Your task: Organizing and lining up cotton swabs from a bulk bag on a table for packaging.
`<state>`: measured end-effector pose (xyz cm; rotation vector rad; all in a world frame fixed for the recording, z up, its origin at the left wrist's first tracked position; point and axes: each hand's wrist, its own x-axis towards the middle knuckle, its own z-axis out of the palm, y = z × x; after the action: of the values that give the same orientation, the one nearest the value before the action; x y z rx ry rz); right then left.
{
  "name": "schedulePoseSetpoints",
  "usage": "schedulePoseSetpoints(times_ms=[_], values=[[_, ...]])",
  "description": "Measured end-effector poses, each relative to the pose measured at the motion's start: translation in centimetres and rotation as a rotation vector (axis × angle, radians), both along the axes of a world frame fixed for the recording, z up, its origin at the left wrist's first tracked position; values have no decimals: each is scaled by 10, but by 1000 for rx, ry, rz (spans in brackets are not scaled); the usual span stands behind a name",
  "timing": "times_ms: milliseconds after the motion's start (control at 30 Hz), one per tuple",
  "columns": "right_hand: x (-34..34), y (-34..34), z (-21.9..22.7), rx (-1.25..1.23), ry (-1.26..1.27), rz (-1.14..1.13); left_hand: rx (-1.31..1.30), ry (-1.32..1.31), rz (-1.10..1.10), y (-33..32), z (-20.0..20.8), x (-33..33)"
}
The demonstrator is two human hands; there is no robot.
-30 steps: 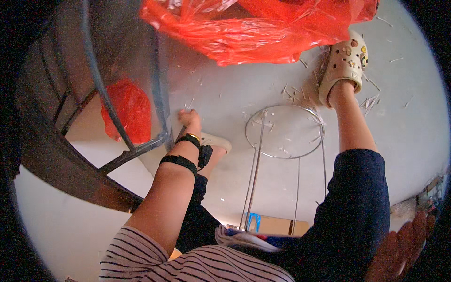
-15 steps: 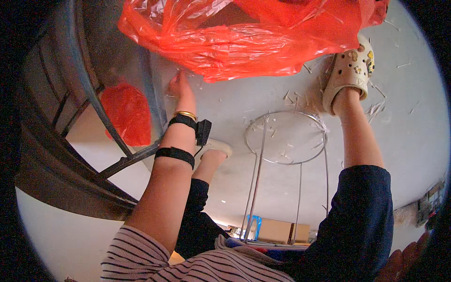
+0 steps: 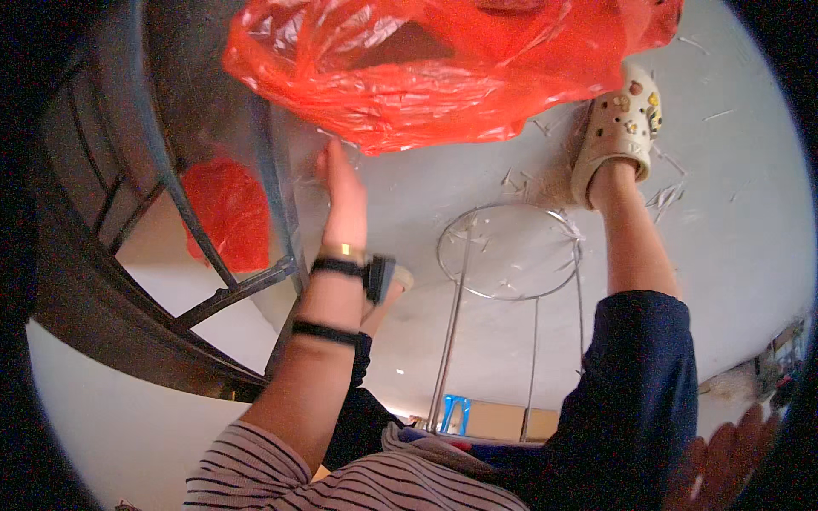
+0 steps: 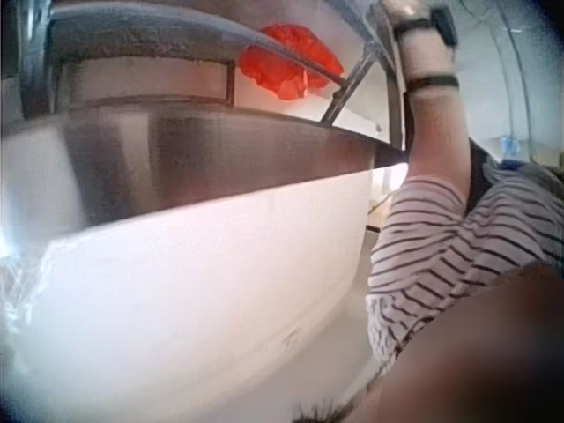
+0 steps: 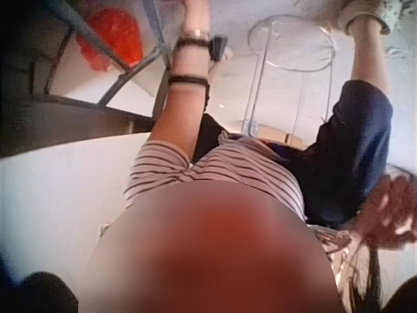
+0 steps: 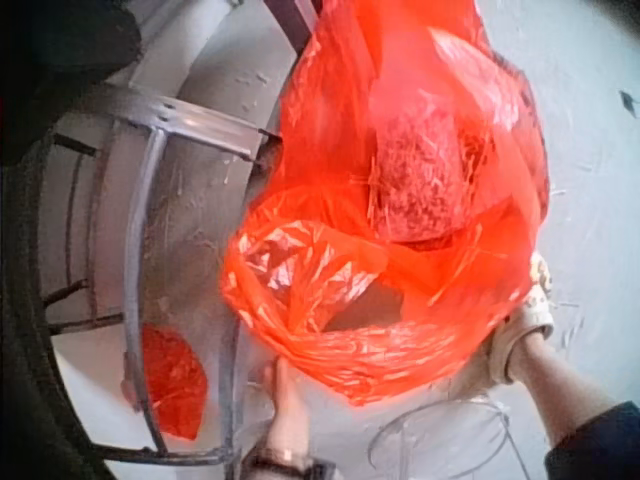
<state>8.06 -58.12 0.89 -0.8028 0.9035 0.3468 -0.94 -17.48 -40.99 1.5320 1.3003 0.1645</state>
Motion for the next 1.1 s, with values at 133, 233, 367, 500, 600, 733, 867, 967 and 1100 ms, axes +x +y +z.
schedulePoseSetpoints(times_ms=[133, 233, 367, 500, 600, 733, 867, 967, 1100], values=[[-2, 9, 12, -207, -45, 211, -500, -227, -125, -96, 148, 8], [-24, 24, 6, -341, -125, 338, -773, -313, -290, -101, 238, 5], [-24, 47, 8, -416, -204, 454, -891, -338, -323, -119, 304, 4], [-15, 57, 22, -556, -415, 648, -977, -382, -397, -132, 353, 2], [-20, 80, 29, -606, -590, 776, -1009, -384, -408, -139, 388, -2], [-25, 109, 50, -625, -675, 765, -1011, -406, -395, -140, 417, -9], [-41, 97, 45, -714, -845, 858, -977, -488, -362, -139, 438, -15], [-40, 112, 60, -765, -936, 770, -996, -530, -366, -136, 446, -24], [-51, 107, 65, -753, -871, 782, -937, -562, -382, -133, 457, -34]])
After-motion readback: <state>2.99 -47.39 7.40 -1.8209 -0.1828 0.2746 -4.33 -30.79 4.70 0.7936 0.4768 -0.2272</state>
